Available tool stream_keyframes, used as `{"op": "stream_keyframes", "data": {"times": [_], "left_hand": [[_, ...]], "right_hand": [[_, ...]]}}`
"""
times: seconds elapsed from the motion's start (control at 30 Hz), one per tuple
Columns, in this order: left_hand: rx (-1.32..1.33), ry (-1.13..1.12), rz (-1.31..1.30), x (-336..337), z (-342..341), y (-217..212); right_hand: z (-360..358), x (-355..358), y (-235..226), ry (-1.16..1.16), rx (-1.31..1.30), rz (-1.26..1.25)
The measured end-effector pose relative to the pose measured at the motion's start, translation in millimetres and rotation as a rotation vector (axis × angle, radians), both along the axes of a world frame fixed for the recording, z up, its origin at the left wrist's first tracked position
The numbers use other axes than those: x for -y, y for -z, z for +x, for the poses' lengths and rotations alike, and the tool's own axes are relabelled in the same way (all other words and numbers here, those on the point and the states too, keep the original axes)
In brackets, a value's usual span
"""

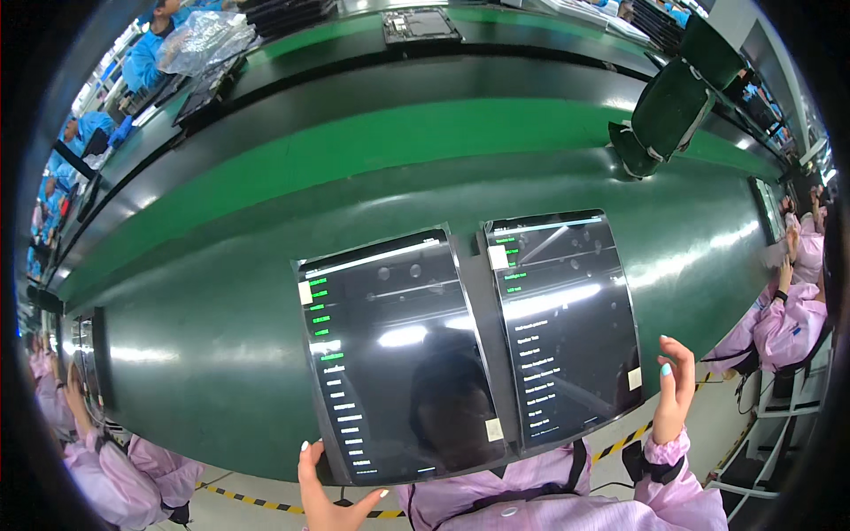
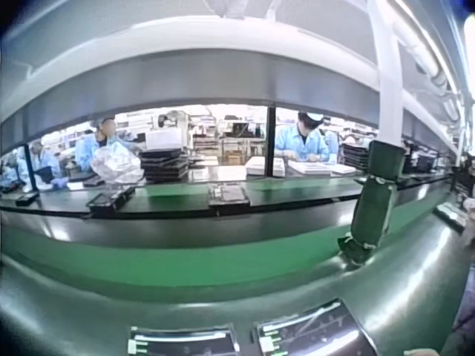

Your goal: Checking and testing tablet devices on an assembly line.

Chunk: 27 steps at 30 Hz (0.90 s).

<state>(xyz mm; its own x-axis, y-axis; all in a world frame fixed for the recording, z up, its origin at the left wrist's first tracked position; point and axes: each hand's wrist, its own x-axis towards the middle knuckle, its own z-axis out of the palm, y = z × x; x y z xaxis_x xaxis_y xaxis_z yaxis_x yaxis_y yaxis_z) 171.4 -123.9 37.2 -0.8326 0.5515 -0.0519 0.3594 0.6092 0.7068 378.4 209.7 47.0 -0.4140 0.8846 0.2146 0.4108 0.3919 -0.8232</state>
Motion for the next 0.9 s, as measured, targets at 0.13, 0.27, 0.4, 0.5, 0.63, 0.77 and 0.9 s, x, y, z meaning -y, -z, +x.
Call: {"op": "stream_keyframes", "data": {"times": [0.13, 0.27, 0.4, 0.5, 0.63, 0.77, 0.9], "left_hand": [[0.018, -0.024, 0.02, -0.3, -7.8, -1.3], [0.008, -0.014, -0.005, -0.7, -11.5, -6.0], [0.076, -0.02, 0.033, -0.4, -14.5, -7.9], [0.084, -0.013, 0.028, -1.0, -14.9, -5.8], [0.063, 0.003, 0.04, 0.9, -17.6, -1.9], [0.048, 0.013, 0.051, 5.2, -21.0, 3.0], [0.07, -0.004, 0.009, 5.7, -21.7, 1.6]], "right_hand": [[0.8, -4.3, 18.5, -0.109, -0.077, -0.271], [-5.0, 1.5, 31.9, -0.119, -0.164, -0.23], [-14.6, -1.4, 34.8, -0.11, -0.154, -0.122], [-17.0, -7.4, 32.2, -0.14, -0.127, -0.147], [-9.4, -14.1, 30.6, -0.214, -0.068, -0.166], [7.4, -22.4, 31.7, -0.5, 0.009, -0.136], [24.1, -24.5, 32.2, -0.526, 0.038, -0.241]]}}
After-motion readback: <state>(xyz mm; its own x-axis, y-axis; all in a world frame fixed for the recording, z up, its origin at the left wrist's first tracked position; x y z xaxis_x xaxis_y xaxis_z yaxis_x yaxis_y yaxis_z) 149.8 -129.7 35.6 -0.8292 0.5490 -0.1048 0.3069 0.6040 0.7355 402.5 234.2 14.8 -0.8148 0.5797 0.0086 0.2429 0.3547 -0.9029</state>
